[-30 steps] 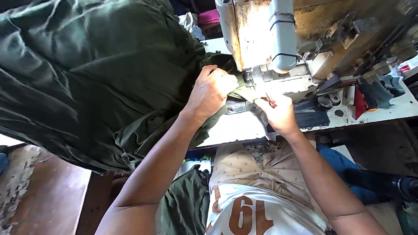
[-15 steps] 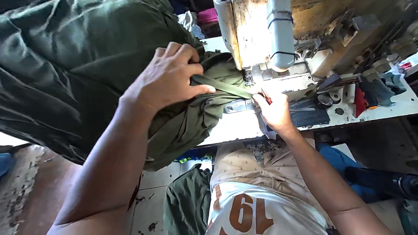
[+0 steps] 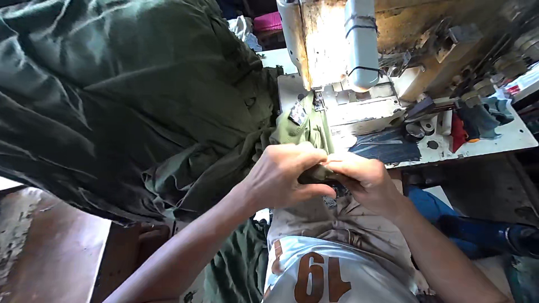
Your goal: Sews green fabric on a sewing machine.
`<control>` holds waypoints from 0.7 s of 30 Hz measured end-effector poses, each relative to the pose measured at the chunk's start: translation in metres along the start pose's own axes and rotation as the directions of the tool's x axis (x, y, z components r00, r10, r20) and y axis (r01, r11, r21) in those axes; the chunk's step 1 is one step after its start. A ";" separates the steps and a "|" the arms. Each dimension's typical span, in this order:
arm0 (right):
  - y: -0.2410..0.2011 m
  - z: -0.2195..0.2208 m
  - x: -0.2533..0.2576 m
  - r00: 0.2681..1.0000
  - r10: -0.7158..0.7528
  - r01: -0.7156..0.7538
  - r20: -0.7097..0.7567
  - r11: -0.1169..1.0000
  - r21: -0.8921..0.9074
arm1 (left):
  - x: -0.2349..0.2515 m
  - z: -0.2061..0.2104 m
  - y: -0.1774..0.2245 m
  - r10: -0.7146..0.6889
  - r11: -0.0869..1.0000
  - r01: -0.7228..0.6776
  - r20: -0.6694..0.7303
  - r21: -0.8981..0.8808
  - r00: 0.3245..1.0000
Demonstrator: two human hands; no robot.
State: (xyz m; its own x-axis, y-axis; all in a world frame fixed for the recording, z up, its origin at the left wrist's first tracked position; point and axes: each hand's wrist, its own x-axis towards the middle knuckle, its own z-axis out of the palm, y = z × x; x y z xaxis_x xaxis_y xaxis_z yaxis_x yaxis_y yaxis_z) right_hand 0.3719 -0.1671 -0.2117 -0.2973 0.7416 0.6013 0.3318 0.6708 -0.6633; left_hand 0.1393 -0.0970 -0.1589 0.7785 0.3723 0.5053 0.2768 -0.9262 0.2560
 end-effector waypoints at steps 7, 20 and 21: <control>0.002 0.004 -0.031 0.984 0.141 -0.142 -0.113 0.990 -0.005 | -0.015 0.026 -0.030 -0.040 0.905 -0.015 0.120 0.425 0.992; 0.013 0.014 -0.013 0.937 0.275 -0.255 -0.214 0.960 0.118 | 0.009 -0.003 -0.036 -0.078 0.873 -0.036 0.212 0.486 0.974; 0.015 0.015 -0.010 0.935 0.278 -0.259 -0.220 0.959 0.113 | 0.011 -0.004 -0.040 -0.083 0.869 -0.035 0.215 0.494 0.973</control>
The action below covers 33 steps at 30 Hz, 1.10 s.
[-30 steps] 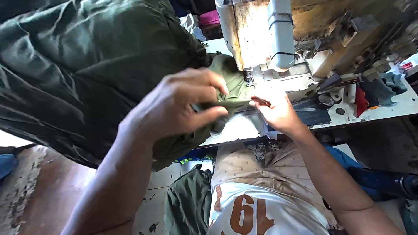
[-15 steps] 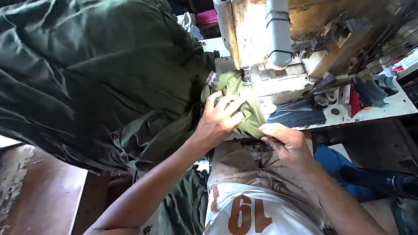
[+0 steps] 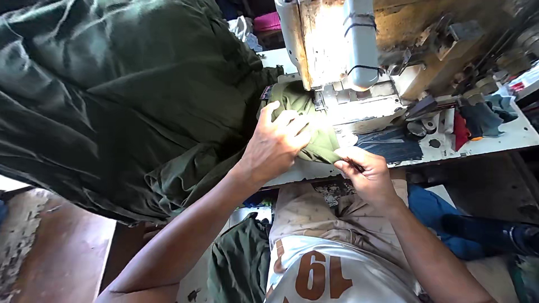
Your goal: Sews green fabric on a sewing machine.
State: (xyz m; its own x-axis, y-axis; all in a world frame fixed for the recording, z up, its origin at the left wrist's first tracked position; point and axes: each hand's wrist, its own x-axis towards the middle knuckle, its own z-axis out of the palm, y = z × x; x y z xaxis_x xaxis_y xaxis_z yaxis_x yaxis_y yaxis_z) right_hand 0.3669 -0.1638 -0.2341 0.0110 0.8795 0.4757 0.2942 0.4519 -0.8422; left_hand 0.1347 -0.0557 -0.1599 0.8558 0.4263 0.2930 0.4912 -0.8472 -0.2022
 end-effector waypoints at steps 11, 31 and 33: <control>0.010 0.011 0.047 1.000 -0.012 0.012 -0.018 1.000 0.001 | 0.020 0.008 -0.048 0.043 0.999 -0.043 -0.017 -0.002 0.999; 0.017 0.013 0.071 0.999 -0.041 0.037 -0.022 0.987 -0.155 | 0.017 -0.038 -0.090 -0.137 0.975 0.190 0.361 -0.117 0.922; 0.019 0.012 0.074 0.997 -0.076 0.074 -0.008 0.984 -0.164 | 0.011 -0.040 -0.094 -0.225 0.953 0.293 0.469 -0.076 0.854</control>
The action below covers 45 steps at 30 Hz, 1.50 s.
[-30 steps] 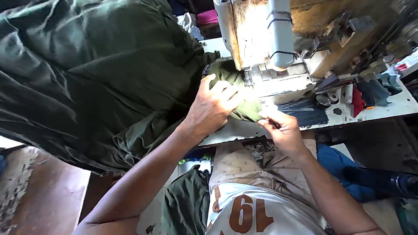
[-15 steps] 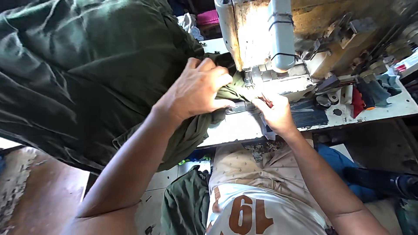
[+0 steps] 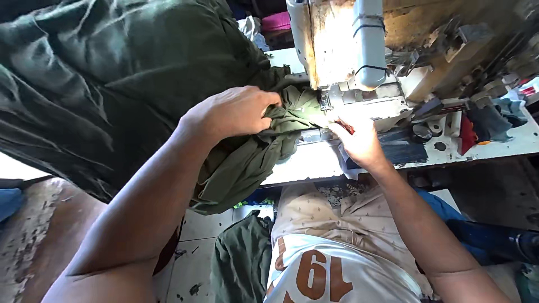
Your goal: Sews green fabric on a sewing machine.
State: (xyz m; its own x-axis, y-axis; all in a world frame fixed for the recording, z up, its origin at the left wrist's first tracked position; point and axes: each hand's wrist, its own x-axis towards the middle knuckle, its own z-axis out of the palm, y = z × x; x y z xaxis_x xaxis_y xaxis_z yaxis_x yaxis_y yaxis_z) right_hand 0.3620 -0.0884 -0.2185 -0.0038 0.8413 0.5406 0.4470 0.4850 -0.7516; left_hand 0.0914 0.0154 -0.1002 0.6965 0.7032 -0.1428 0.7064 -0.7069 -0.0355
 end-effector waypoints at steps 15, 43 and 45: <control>-0.011 -0.015 -0.001 0.959 -0.031 0.014 0.283 0.998 0.060 | -0.008 0.004 0.006 0.228 0.973 -0.228 -0.170 0.023 0.959; -0.031 -0.024 -0.099 0.992 -0.070 0.047 0.110 0.979 0.200 | -0.024 0.107 0.114 0.258 0.960 -0.269 -0.618 0.077 0.743; -0.031 -0.025 -0.100 0.993 -0.051 0.026 0.110 0.975 0.219 | -0.029 0.094 0.116 0.279 0.958 -0.272 -0.538 0.094 0.795</control>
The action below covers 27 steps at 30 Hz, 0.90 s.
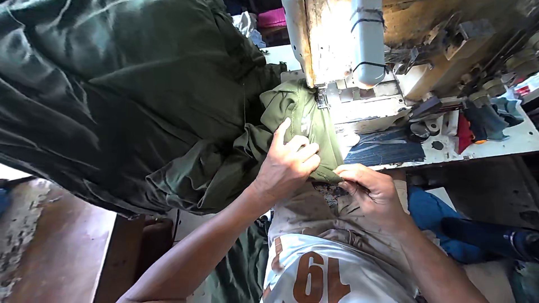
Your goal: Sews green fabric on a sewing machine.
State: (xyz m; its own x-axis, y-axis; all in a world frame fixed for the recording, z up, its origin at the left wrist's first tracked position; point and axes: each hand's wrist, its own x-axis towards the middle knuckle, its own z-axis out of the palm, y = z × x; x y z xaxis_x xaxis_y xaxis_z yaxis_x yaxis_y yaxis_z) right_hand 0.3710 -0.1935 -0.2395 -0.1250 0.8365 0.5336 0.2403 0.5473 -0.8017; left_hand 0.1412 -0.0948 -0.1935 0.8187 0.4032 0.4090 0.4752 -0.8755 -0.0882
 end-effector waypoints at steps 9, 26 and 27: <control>0.007 0.005 0.013 0.991 0.094 -0.090 -0.097 0.995 0.050 | 0.018 -0.017 -0.009 0.002 0.999 -0.006 0.082 0.051 0.997; 0.031 0.011 0.070 0.984 0.097 -0.095 -0.149 0.995 0.023 | 0.045 -0.012 -0.064 0.027 0.993 -0.030 0.028 0.116 0.999; 0.032 0.011 0.073 0.985 0.087 -0.084 -0.150 0.996 0.026 | 0.046 -0.015 -0.066 0.034 0.992 -0.039 0.045 0.118 0.998</control>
State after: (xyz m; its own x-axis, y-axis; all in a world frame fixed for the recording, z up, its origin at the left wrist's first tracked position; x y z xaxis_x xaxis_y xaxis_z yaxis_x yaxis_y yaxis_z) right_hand 0.3590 -0.1149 -0.2293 0.0418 0.8675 0.4957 0.2251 0.4752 -0.8506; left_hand 0.1428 -0.0227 -0.1558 0.8483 0.3845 0.3641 0.4772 -0.8532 -0.2106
